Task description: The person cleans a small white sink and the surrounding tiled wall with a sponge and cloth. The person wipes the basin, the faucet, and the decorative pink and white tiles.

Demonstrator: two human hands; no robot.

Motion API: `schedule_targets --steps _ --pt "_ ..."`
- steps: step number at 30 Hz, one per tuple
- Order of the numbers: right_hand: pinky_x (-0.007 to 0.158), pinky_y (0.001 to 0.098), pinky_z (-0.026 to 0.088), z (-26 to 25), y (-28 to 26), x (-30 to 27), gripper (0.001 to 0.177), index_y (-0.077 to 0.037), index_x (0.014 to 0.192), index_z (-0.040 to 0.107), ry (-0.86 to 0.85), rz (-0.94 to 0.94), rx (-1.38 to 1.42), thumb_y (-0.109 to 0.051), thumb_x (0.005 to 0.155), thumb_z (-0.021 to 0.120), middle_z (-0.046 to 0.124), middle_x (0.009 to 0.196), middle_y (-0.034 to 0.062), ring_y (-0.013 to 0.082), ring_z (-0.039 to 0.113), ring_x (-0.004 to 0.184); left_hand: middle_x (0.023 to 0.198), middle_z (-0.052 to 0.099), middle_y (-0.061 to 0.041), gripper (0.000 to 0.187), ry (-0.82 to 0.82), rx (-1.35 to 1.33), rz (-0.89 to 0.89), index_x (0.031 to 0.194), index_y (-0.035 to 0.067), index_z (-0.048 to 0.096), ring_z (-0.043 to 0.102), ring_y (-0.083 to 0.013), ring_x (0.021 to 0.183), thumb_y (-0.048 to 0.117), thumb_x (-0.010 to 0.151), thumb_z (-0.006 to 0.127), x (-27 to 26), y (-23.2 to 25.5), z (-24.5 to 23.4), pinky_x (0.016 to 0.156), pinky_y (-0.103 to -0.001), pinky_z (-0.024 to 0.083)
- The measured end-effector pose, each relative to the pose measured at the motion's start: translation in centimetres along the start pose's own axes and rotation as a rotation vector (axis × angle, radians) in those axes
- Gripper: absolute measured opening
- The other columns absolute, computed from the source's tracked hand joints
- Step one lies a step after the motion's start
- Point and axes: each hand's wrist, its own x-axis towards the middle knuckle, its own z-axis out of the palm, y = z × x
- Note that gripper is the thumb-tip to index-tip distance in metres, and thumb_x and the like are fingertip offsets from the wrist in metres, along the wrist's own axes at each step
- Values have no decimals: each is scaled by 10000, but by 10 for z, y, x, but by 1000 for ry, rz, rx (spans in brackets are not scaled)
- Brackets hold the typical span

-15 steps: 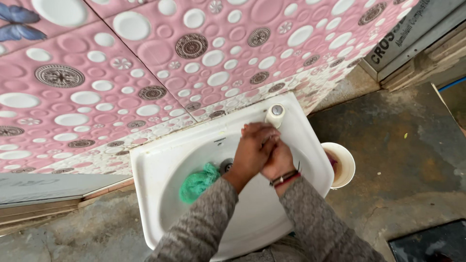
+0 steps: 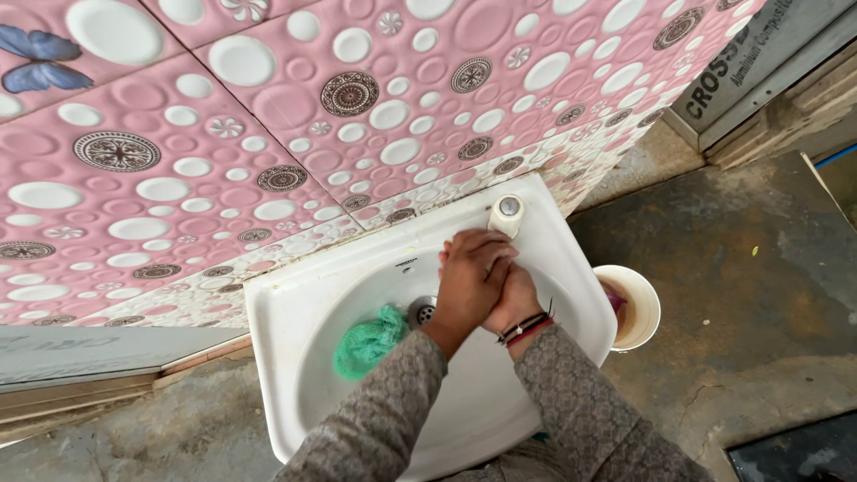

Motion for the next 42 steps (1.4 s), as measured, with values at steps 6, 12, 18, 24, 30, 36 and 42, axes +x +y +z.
schedule_targets --steps 6,12,18,24,30,36,42 --pt "1154 426 448 -33 -26 30 492 64 1378 511 -120 -76 93 -201 1075 228 607 1326 214 336 582 1279 1161 657 -223 324 243 -48 -338 1104 -25 654 625 -398 1117 7 792 737 -14 12 20 1006 -445 497" --pt "1038 385 464 -34 -15 11 569 -59 1335 582 221 -116 -199 -508 1068 355 652 1272 103 255 603 1187 1040 755 -147 278 322 -390 -758 1039 -17 675 735 -230 952 40 779 754 4 -6 33 844 -312 566" --pt "958 382 572 -33 -3 5 575 2 1249 638 198 -104 -90 -468 1060 366 689 1226 136 259 673 1126 979 742 -77 262 275 -755 -982 1092 -9 738 699 -136 841 69 843 748 -22 1 17 750 -247 558" --pt "552 246 506 -37 -18 20 497 -26 1245 655 70 -106 -114 -390 1073 364 715 1150 99 227 730 988 947 732 -89 256 46 -960 -1105 1132 -53 659 712 -131 784 155 982 667 -15 -22 -20 737 -249 612" --pt "737 325 540 -31 13 4 418 -106 1200 638 18 -238 -127 -444 1089 418 686 1042 32 181 629 884 871 726 -71 168 2 -547 -869 1064 -21 731 678 -145 707 57 950 636 1 -22 -11 596 -269 574" --pt "813 328 535 -28 6 7 406 -66 1110 637 76 -232 -184 -432 1038 477 686 980 51 186 651 889 844 770 -118 152 -59 -165 -728 1017 51 757 761 -227 725 86 922 642 6 -9 -20 651 -328 599" --pt "839 309 551 -58 -17 57 201 -63 1050 659 -111 -257 -35 -257 1105 651 665 930 30 172 649 848 918 750 -171 194 -48 102 -456 1007 42 715 711 -402 871 88 821 688 3 1 -33 741 -446 562"
